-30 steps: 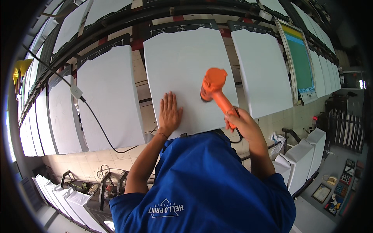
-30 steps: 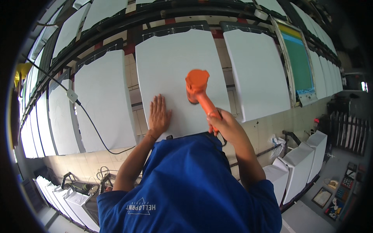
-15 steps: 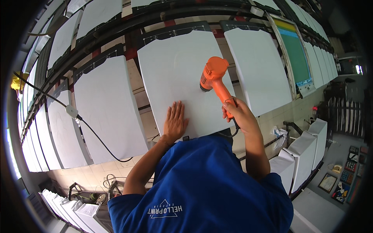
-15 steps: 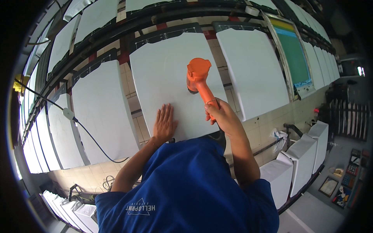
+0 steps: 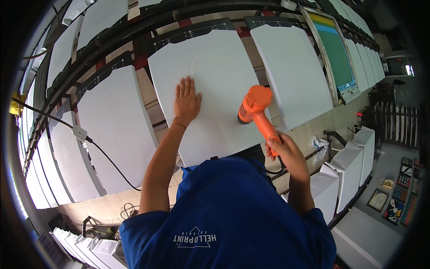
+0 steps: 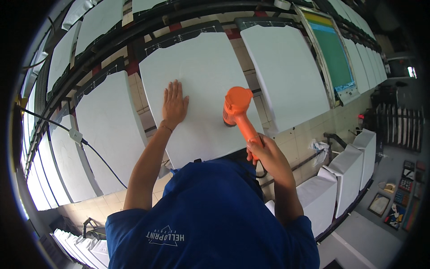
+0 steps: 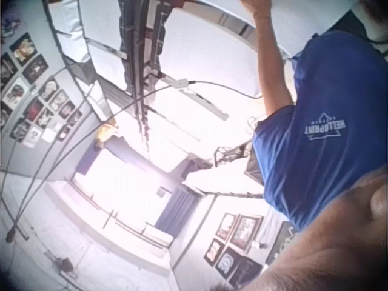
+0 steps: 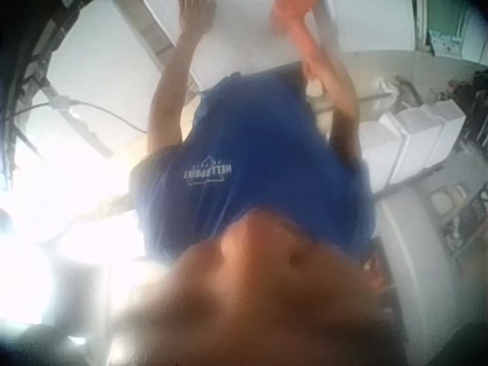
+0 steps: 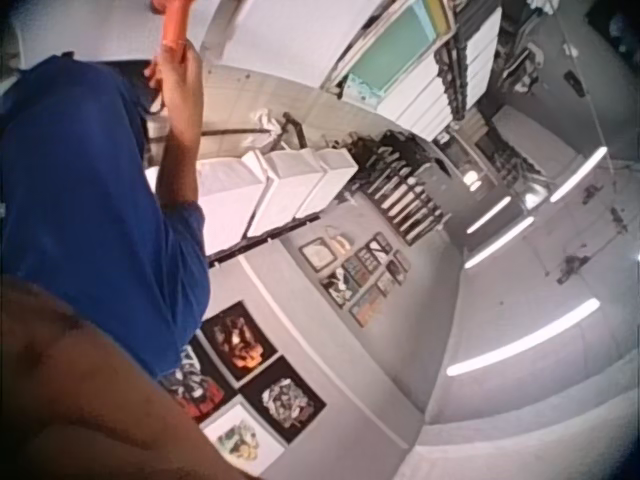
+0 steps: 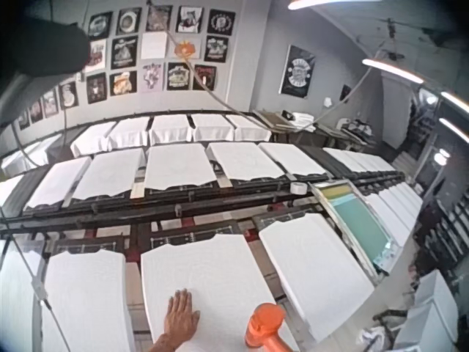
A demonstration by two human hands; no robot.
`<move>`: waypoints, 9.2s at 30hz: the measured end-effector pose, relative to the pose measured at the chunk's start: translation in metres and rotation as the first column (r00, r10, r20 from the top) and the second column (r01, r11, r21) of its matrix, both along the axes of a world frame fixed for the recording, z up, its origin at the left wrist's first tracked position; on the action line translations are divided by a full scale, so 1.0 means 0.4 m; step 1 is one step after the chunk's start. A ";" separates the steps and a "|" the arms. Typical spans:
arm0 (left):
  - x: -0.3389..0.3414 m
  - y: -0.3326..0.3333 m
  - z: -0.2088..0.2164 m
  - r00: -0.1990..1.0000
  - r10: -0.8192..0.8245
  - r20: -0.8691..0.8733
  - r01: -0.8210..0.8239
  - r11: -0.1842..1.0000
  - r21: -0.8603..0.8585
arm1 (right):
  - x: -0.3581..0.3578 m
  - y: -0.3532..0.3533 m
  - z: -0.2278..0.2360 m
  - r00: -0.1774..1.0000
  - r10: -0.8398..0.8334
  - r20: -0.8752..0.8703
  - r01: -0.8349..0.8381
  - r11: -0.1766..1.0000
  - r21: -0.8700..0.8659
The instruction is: The person uses an orange heat gun to apply heat to a white fabric sheet stretched over a frame. They move the heat gun across the surface while using their left hand to press and smooth the fabric, ensuring it adheres to the frame.
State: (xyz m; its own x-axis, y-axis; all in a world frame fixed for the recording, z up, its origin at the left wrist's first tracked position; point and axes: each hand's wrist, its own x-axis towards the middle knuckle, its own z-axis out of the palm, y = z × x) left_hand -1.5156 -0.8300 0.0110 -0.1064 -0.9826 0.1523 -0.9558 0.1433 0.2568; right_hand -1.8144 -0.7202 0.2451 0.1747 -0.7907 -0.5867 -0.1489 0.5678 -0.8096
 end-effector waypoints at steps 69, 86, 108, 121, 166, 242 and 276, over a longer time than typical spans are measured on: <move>-0.073 0.161 0.031 0.979 -0.197 -0.047 0.201 0.976 0.087 | -0.016 -0.107 -0.065 0.989 -0.149 -0.010 0.148 0.983 -0.107; 0.011 -0.094 -0.008 1.000 -0.011 0.002 0.011 0.999 0.034 | -0.010 -0.117 -0.049 0.991 -0.132 -0.003 0.132 0.989 -0.060; 0.074 0.102 0.042 0.999 0.032 -0.012 -0.030 0.996 0.086 | 0.100 -0.179 -0.060 0.991 0.074 0.109 -0.072 0.997 -0.028; -0.008 0.415 0.059 0.964 -0.231 -0.132 0.256 0.939 0.230 | 0.144 -0.140 -0.037 0.987 0.152 0.053 -0.151 0.988 -0.030; -0.581 0.357 0.177 0.508 0.534 -0.676 0.185 0.699 0.691 | -0.672 -0.325 -0.078 0.900 0.139 0.414 -0.201 0.974 0.109; -0.879 0.222 -0.011 0.183 0.957 -0.226 -0.979 0.155 -0.135 | -0.733 -1.018 -0.060 0.872 0.490 0.023 -0.487 0.870 -0.073; -0.874 0.225 -0.026 0.178 0.958 -0.227 -0.979 0.148 -0.142 | -0.705 -0.905 -0.078 0.780 0.605 0.158 -0.618 0.784 0.050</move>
